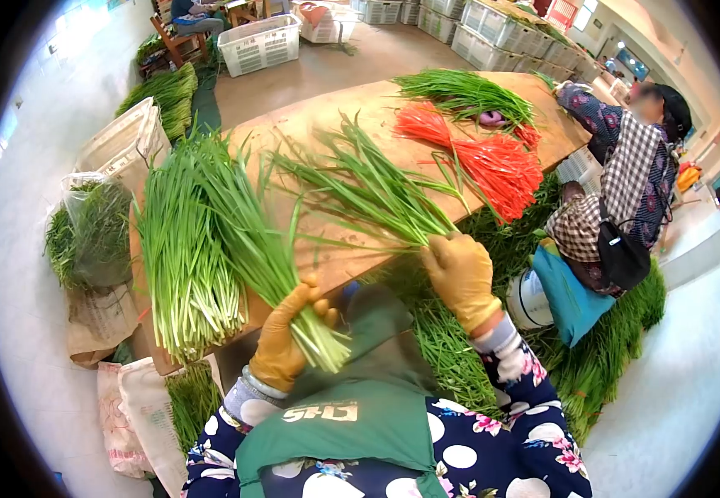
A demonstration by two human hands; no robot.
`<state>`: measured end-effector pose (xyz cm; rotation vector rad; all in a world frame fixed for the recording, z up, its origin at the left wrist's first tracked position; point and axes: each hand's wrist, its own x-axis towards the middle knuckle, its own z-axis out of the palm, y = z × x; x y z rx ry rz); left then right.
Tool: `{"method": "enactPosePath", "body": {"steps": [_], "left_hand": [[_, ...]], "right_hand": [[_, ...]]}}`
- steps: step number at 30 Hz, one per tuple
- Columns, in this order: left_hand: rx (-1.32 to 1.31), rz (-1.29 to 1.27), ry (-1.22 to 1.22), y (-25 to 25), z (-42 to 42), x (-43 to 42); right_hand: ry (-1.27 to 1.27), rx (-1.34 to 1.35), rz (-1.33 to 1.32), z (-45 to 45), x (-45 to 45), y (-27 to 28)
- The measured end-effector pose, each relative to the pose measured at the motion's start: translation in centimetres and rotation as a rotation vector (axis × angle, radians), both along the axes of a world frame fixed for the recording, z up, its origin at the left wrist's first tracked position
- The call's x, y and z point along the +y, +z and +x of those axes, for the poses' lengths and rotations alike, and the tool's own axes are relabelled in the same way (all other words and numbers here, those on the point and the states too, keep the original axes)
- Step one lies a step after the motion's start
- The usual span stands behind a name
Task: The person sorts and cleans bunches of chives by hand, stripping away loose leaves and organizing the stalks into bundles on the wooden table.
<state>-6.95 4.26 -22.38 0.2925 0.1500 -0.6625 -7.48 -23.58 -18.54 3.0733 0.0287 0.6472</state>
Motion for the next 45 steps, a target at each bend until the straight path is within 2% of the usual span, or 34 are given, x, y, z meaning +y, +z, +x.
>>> {"method": "enactPosePath", "body": {"steps": [2, 4, 5, 6, 10, 14, 16, 18, 19, 21, 22, 24, 28, 30, 32, 34, 35, 37, 39, 40, 41, 42, 44, 45], "left_hand": [[-0.043, 0.103, -0.067, -0.3, -0.2, -1.3], [-0.058, 0.184, -0.124, 0.1, -0.6, -3.1], [-0.088, 0.13, -0.157, -0.6, -0.7, -3.7], [-0.097, 0.187, -0.164, -0.5, -0.8, -4.1], [-0.117, 0.288, -0.106, -0.6, -1.1, -4.8], [-0.068, 0.346, -0.046, -0.9, -1.4, -4.8], [-0.049, 0.322, -0.03, -1.0, -1.2, -4.5], [-0.033, 0.302, -0.044, -1.0, -1.2, -4.4], [-0.032, 0.301, -0.042, -1.0, -1.2, -4.5], [-0.01, 0.315, -0.053, -0.9, -1.3, -4.7], [-0.007, 0.319, -0.058, -0.9, -1.4, -4.8], [-0.008, 0.334, -0.066, -0.7, -1.3, -4.9], [0.056, 0.289, -0.04, -0.3, -1.4, -4.6], [0.074, 0.29, -0.031, -0.2, -1.5, -4.1], [0.078, 0.241, -0.023, -0.6, -1.7, -4.0], [0.092, 0.143, 0.001, -0.4, -1.3, -3.7], [0.066, 0.131, 0.025, 0.3, -0.9, -3.5], [0.047, -0.019, 0.04, 0.6, -0.3, -3.0], [0.043, -0.132, -0.02, 0.6, -0.3, -2.9], [0.039, -0.132, -0.021, 0.3, -0.4, -3.0], [0.035, -0.132, -0.049, -0.3, -0.5, -3.1], [0.032, -0.132, -0.076, -0.7, -0.6, -3.1], [0.026, -0.123, -0.056, -0.6, -0.6, -3.0], [0.034, -0.111, -0.028, -0.1, -0.6, -2.8]], "right_hand": [[0.14, -0.066, 0.53, -2.5, 2.0, 1.4], [0.222, 0.106, 0.813, -4.8, 4.0, 0.0], [0.256, 0.194, 0.873, -5.8, 5.2, -0.5], [0.29, 0.284, 0.931, -6.5, 6.1, -0.8], [0.286, 0.412, 0.876, -8.1, 6.0, -0.9], [0.236, 0.549, 0.761, -10.1, 1.4, 0.2], [0.092, 0.617, 0.448, -11.4, -1.7, -1.0], [-0.346, 0.925, -0.027, -11.3, -4.9, -4.6], [-0.344, 0.926, -0.029, -11.2, -4.7, -4.3], [-0.043, 0.708, 0.109, -10.4, -3.1, -2.8], [0.083, 0.504, 0.394, -9.5, -0.8, -2.2], [0.319, 0.353, 0.842, -7.9, 3.0, -1.8], [0.293, 0.506, 1.256, -6.5, 7.0, -2.4], [0.257, 0.485, 1.37, -7.1, 7.5, -2.7], [0.423, 0.529, 1.13, -8.0, 6.7, -2.2], [0.528, 0.694, 1.013, -8.6, 5.2, -1.1], [0.521, 0.689, 1.005, -8.7, 4.3, -0.5], [0.452, 0.339, 0.554, -8.1, 2.2, 0.8], [0.289, -0.044, 0.366, -5.5, -0.2, 1.0], [0.184, -0.075, 0.097, -4.3, -0.8, 1.9], [0.158, -0.052, 0.013, -3.4, -1.4, 1.8], [0.051, 0.108, 0.003, -2.7, -1.5, 1.2], [-0.008, 0.286, -0.036, -1.1, -1.9, -1.4], [-0.003, 0.284, -0.035, -0.9, -2.0, -2.1]]}}
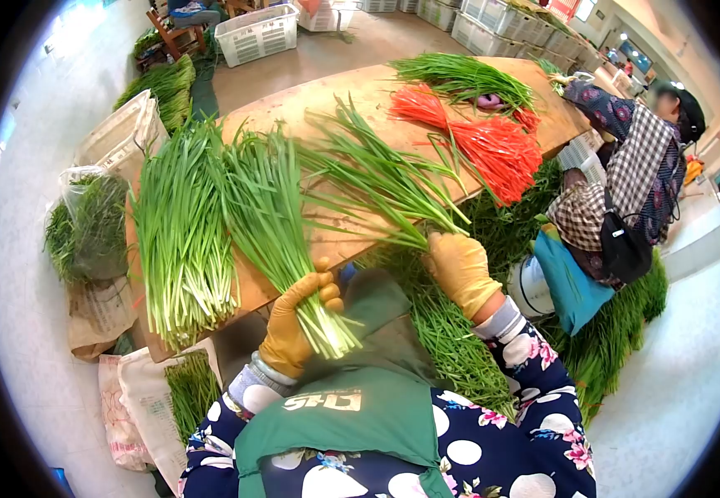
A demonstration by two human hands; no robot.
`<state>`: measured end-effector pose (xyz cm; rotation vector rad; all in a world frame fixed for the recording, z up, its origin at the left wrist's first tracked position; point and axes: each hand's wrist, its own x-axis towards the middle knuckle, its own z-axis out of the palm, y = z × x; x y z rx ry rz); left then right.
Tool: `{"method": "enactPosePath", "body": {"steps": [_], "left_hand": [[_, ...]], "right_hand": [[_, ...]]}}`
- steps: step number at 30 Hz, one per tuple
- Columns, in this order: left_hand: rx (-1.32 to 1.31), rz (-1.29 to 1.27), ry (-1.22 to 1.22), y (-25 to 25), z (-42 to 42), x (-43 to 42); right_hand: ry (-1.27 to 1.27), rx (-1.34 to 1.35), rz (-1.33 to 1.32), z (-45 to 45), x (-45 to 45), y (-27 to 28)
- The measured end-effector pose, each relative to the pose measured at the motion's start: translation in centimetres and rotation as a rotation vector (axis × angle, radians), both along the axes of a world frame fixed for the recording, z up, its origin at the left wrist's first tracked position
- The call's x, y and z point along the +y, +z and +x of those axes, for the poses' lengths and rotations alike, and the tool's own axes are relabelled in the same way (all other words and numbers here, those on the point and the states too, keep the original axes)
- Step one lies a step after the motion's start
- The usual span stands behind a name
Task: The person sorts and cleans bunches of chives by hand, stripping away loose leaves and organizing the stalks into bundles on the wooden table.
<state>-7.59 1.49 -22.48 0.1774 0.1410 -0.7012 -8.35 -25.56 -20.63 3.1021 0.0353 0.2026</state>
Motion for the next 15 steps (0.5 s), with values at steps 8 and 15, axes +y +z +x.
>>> {"method": "enactPosePath", "body": {"steps": [8, 15], "left_hand": [[-0.051, 0.411, -0.059, -0.2, -1.1, 0.0], [-0.057, 0.381, -0.207, 1.0, -0.9, -1.7]], "right_hand": [[0.157, 0.464, 1.388, -3.2, 4.6, 0.3], [0.113, 0.977, 1.727, -4.9, 7.6, -0.1]]}}
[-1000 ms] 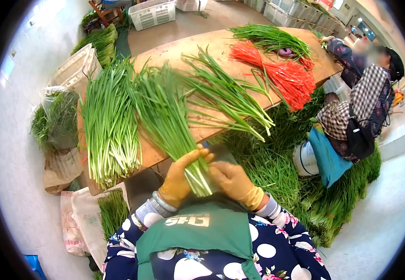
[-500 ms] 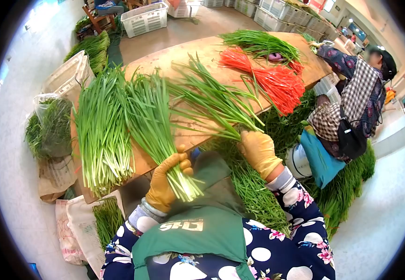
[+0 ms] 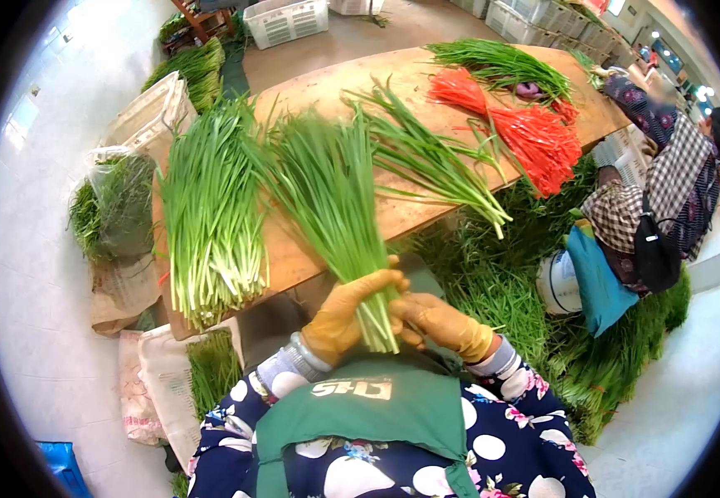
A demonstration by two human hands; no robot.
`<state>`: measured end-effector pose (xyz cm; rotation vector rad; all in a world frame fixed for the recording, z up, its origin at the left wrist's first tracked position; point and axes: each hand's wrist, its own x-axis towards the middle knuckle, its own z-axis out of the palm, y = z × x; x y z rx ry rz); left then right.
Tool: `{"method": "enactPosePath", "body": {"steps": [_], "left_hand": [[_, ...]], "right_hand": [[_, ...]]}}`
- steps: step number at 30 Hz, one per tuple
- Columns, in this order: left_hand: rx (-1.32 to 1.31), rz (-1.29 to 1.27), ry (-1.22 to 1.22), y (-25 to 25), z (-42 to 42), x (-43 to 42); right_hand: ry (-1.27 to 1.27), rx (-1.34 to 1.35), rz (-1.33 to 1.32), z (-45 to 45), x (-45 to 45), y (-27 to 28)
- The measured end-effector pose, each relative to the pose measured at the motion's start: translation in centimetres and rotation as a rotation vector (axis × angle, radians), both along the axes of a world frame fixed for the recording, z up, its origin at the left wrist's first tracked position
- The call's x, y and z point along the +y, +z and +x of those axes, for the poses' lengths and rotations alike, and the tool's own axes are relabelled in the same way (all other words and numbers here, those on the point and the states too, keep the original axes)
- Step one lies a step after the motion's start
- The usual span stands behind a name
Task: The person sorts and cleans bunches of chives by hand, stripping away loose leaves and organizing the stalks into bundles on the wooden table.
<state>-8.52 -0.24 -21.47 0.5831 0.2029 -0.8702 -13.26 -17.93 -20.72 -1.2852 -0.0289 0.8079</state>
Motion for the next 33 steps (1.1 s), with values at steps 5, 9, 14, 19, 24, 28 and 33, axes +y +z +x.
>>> {"method": "enactPosePath", "body": {"steps": [5, 9, 14, 19, 24, 28, 33], "left_hand": [[-0.064, -0.131, 0.146, 1.5, 1.0, 1.1], [-0.06, -0.378, 0.218, 1.4, 2.3, 2.6], [0.099, -0.42, 0.16, -1.4, 1.9, 1.8], [0.011, -0.301, 0.246, 0.0, 1.5, 2.9], [-0.02, -0.069, 0.179, -0.6, 0.5, 0.7], [0.038, 0.002, 0.112, -0.7, 0.4, -0.7], [-0.045, -0.18, 0.127, 1.6, 1.1, 1.6]], "right_hand": [[0.123, -0.187, 0.013, -2.1, -2.0, 1.9], [-0.471, -0.763, -0.678, -0.5, -7.8, 4.4], [-0.352, -1.131, -1.687, 5.4, -11.4, 2.3], [-0.595, -1.319, -1.411, 5.4, -10.1, 3.2], [-0.487, -0.858, -0.575, 0.6, -4.1, 1.3], [-0.286, -0.893, -0.703, -2.6, 0.3, 0.9], [-0.288, -1.082, -0.744, -0.9, -3.5, 4.1]]}}
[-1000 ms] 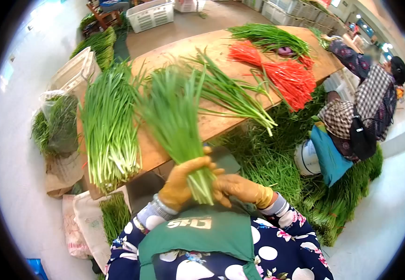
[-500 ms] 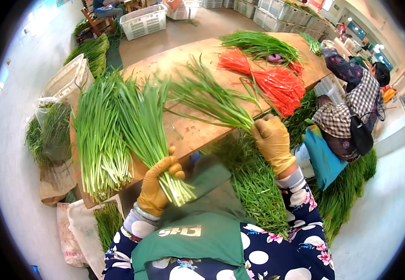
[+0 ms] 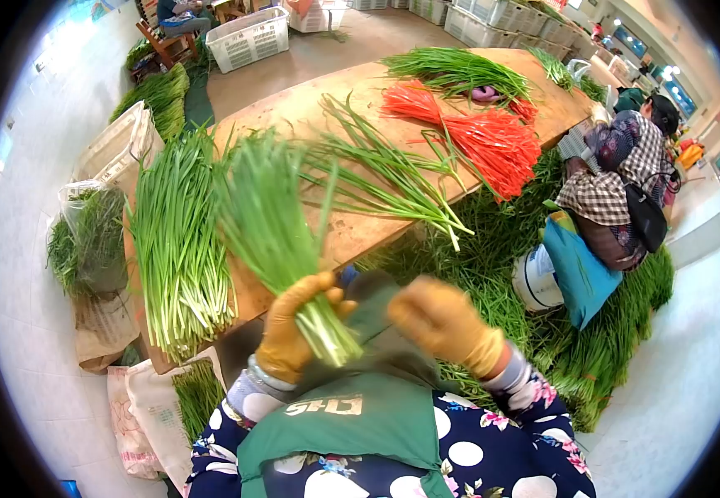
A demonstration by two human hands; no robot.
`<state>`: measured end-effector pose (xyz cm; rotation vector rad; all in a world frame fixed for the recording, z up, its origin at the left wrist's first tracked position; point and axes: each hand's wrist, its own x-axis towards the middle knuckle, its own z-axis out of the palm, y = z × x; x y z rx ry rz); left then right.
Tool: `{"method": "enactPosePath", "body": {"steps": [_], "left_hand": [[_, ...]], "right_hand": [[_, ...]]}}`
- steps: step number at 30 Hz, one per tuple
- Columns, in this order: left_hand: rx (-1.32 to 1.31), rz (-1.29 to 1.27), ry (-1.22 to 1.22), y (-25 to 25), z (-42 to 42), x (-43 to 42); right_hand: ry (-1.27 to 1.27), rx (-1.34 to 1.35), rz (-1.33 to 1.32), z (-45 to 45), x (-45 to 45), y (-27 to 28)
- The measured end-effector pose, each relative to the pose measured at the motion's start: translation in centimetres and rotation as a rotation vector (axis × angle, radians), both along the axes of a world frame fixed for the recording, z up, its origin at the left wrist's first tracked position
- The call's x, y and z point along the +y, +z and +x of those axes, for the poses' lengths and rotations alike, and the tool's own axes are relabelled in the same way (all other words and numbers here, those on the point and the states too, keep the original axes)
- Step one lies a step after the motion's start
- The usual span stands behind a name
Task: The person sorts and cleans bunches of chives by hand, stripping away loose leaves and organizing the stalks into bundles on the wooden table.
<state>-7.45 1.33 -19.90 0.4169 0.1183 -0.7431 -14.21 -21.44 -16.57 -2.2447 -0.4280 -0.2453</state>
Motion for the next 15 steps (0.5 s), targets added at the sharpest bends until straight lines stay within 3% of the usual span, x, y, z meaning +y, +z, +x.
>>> {"method": "enactPosePath", "body": {"steps": [1, 3, 5, 7, 11, 13, 15], "left_hand": [[-0.055, -0.093, 0.021, 0.1, 0.3, 0.7], [-0.1, -0.237, 0.132, -0.6, 0.5, 1.0], [-0.106, -0.228, 0.128, -0.7, 0.4, 0.5], [0.035, -0.199, 0.086, -1.6, -0.1, 0.3], [0.093, -0.076, 0.008, -4.2, -0.1, 0.5], [0.088, 0.13, 0.038, -3.4, -0.6, -0.5], [0.027, 0.087, -0.031, -2.7, -0.4, -1.8]], "right_hand": [[-0.133, -0.13, 0.002, 1.1, -1.6, 0.1], [-0.349, -0.352, -0.417, 3.3, -4.5, 1.4], [-0.481, -0.314, -0.74, 5.5, -7.1, -1.1], [-0.465, -0.144, -0.809, 6.8, -8.7, -3.5], [-0.478, -0.301, -0.791, 5.6, -6.6, -1.5], [-0.461, -0.28, -0.544, 3.4, -3.4, -0.2], [-0.299, -0.12, 0.004, 1.2, -0.4, -1.9]]}}
